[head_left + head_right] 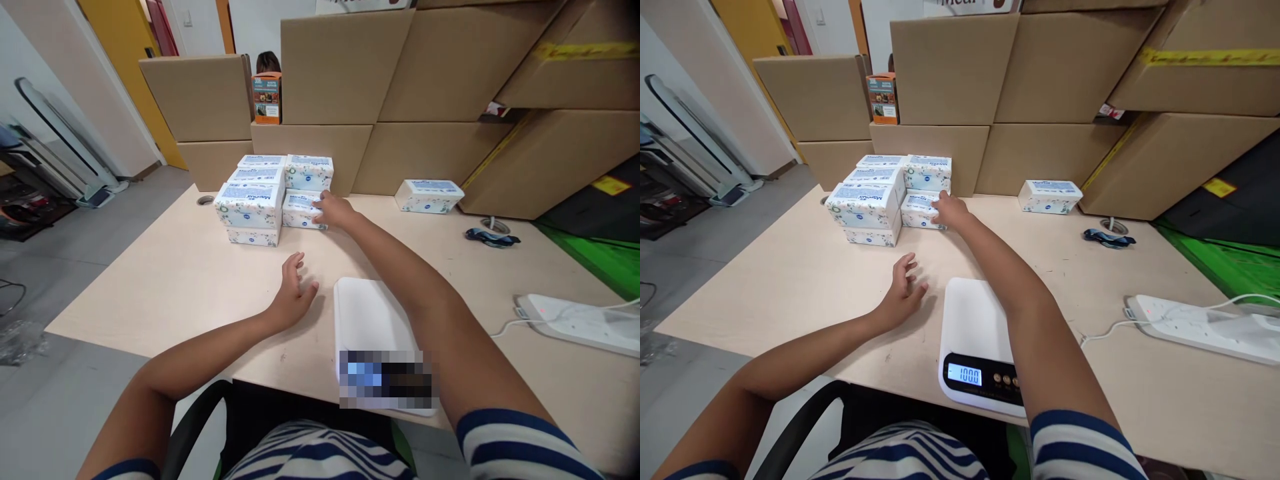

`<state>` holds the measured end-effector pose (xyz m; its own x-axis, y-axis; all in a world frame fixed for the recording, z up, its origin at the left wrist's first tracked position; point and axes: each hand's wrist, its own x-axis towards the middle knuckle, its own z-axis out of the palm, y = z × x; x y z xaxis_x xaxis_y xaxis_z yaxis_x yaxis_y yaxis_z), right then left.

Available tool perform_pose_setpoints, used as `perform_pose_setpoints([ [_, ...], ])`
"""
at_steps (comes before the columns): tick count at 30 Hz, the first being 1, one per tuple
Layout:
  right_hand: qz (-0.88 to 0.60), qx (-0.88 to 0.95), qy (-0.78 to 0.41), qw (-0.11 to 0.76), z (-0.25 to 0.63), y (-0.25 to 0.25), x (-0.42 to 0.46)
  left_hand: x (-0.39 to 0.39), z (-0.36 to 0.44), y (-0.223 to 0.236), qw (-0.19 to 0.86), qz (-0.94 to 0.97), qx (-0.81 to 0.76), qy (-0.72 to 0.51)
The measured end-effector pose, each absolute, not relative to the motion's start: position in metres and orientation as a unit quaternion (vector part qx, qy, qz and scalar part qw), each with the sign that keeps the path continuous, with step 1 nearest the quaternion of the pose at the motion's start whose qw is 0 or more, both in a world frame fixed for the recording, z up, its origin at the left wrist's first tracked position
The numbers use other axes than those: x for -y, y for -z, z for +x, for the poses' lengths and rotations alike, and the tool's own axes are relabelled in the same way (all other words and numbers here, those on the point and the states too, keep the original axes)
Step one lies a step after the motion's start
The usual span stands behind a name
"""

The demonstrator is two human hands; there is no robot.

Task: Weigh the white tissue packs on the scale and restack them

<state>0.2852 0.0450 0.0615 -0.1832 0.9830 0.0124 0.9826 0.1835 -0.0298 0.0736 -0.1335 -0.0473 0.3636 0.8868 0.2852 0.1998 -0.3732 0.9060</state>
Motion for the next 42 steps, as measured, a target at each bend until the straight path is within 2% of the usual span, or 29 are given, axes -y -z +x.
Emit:
perform_pose_setpoints([
  [16,-0.634,0.772,-0.024,0.037,0.291,-0.057,-0.049,0.128,0.072,0.048,0.393,0.729,-0.38,-0.411],
  [23,-0.624,0.777,-0.036,0.08,0.299,-0.052,-0.044,0.125,0.065,0.047,0.396,0.741,-0.361,-0.404],
  [28,-0.661,0.733,0.017,0.157,0.354,-0.046,-0.026,0.121,0.062,0.045,0.403,0.733,-0.376,-0.399],
  [33,-0.79,0.569,0.066,0.216,0.443,-0.049,-0.022,0.116,0.064,0.044,0.43,0.707,-0.392,-0.402],
  [38,-0.859,0.473,0.022,0.196,0.514,-0.047,-0.04,0.119,0.065,0.042,0.451,0.686,-0.401,-0.406],
  [42,-0.863,0.48,-0.028,0.155,0.544,-0.026,-0.053,0.123,0.066,0.036,0.469,0.666,-0.413,-0.408],
])
